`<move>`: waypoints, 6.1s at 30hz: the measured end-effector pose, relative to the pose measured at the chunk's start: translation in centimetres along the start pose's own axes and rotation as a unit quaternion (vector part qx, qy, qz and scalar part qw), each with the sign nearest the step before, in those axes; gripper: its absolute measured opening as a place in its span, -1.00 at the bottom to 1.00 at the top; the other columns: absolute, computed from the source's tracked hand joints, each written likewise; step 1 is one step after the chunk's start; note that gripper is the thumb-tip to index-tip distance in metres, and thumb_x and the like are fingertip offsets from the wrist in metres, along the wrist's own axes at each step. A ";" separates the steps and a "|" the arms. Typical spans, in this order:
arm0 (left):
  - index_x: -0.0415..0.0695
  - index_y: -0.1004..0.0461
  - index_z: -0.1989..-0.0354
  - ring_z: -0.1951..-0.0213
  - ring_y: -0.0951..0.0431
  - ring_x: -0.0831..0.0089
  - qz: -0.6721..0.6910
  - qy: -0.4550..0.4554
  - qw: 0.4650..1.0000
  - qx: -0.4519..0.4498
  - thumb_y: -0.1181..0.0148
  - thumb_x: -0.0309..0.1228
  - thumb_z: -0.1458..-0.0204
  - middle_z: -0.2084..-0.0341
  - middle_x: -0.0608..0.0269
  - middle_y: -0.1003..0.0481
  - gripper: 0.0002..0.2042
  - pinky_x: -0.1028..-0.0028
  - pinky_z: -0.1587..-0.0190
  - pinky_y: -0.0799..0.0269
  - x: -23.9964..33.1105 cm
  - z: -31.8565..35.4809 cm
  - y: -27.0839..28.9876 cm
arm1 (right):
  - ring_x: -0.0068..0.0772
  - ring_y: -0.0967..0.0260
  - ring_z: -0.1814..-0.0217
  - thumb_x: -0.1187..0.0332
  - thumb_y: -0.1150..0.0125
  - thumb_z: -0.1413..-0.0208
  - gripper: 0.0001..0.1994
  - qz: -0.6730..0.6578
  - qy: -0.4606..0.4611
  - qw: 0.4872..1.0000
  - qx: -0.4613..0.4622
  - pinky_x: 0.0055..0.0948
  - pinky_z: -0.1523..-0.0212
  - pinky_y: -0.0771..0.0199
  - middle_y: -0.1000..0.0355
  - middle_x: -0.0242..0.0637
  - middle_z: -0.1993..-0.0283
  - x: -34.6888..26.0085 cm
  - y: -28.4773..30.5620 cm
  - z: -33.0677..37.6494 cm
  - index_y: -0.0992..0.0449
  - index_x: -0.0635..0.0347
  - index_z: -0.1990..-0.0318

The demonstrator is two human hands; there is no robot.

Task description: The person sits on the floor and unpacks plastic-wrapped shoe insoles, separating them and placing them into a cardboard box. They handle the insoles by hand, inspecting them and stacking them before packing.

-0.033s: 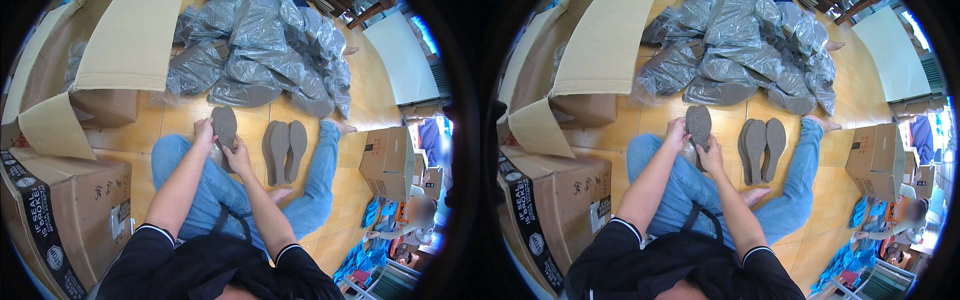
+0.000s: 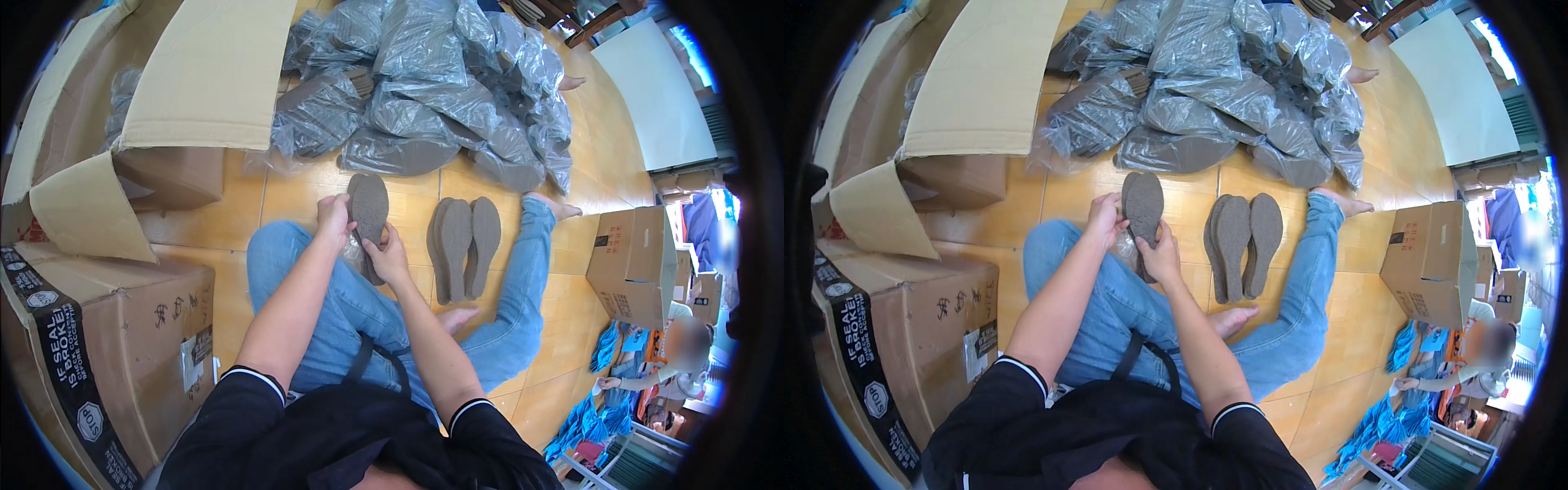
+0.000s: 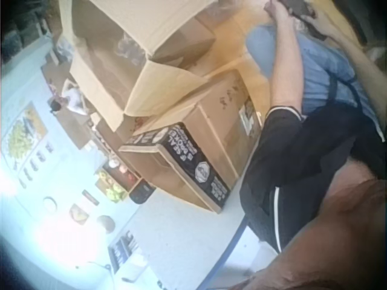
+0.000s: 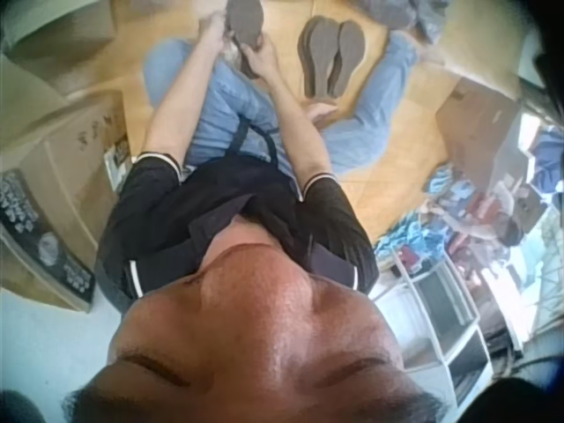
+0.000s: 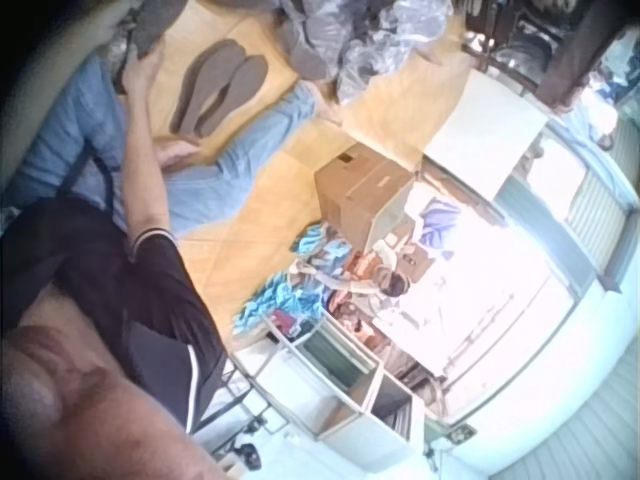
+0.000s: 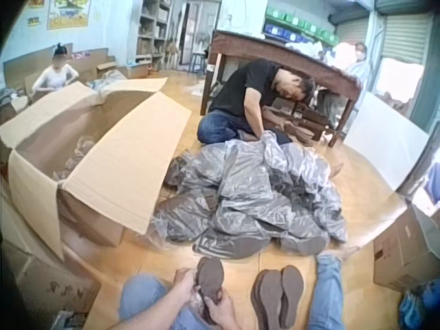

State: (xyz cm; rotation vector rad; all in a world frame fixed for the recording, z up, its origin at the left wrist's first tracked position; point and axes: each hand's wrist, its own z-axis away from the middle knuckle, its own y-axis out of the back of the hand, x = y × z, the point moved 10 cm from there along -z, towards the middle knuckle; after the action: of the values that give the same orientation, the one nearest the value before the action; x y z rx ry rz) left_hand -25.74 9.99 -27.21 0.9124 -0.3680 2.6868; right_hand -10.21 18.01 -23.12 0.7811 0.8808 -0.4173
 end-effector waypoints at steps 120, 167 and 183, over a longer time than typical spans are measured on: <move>-0.03 0.17 -0.40 -0.13 -0.36 0.32 -0.081 -0.195 0.802 -0.559 -0.46 -0.64 0.28 -0.12 0.10 -0.29 0.07 0.30 -0.15 -0.32 3.4 32.0 -10.8 | -0.26 -0.37 -0.05 0.24 -0.52 0.17 -0.05 -0.166 0.278 0.946 -0.025 -0.29 0.01 -0.46 -0.31 -0.10 -0.06 -18.9 18.6 16.7 -0.01 0.21 -0.34; -0.07 -0.48 0.02 -0.11 -0.45 0.20 -0.365 -0.750 0.405 -0.375 -0.20 -0.44 0.06 -0.03 0.11 -0.46 -0.64 0.18 -0.17 -0.34 1.5 40.0 -10.9 | -0.38 -0.38 0.00 0.13 0.23 -0.35 -0.59 -0.628 -0.120 0.741 -0.207 -0.43 0.01 -0.42 -0.37 -0.16 -0.04 -2.8 9.8 17.7 -0.30 0.23 -0.13; -0.23 -0.32 -0.09 0.05 -0.42 0.57 0.001 -0.177 0.908 -0.380 -0.07 -0.57 -0.12 0.07 0.29 -0.43 -0.66 0.53 -0.02 -0.35 -1.3 28.6 -7.8 | -0.29 -0.02 -0.39 0.39 0.21 -0.32 -0.49 -0.243 0.209 0.947 -0.004 -0.37 -0.36 0.05 -0.06 -0.07 -0.36 -9.9 14.6 17.7 0.06 0.31 -0.38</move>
State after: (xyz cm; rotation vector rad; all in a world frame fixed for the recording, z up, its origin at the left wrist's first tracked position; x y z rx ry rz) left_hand -6.31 7.68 -4.90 1.0989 -1.3631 2.0434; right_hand 2.37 14.39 -1.81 0.6475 1.4841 -0.6955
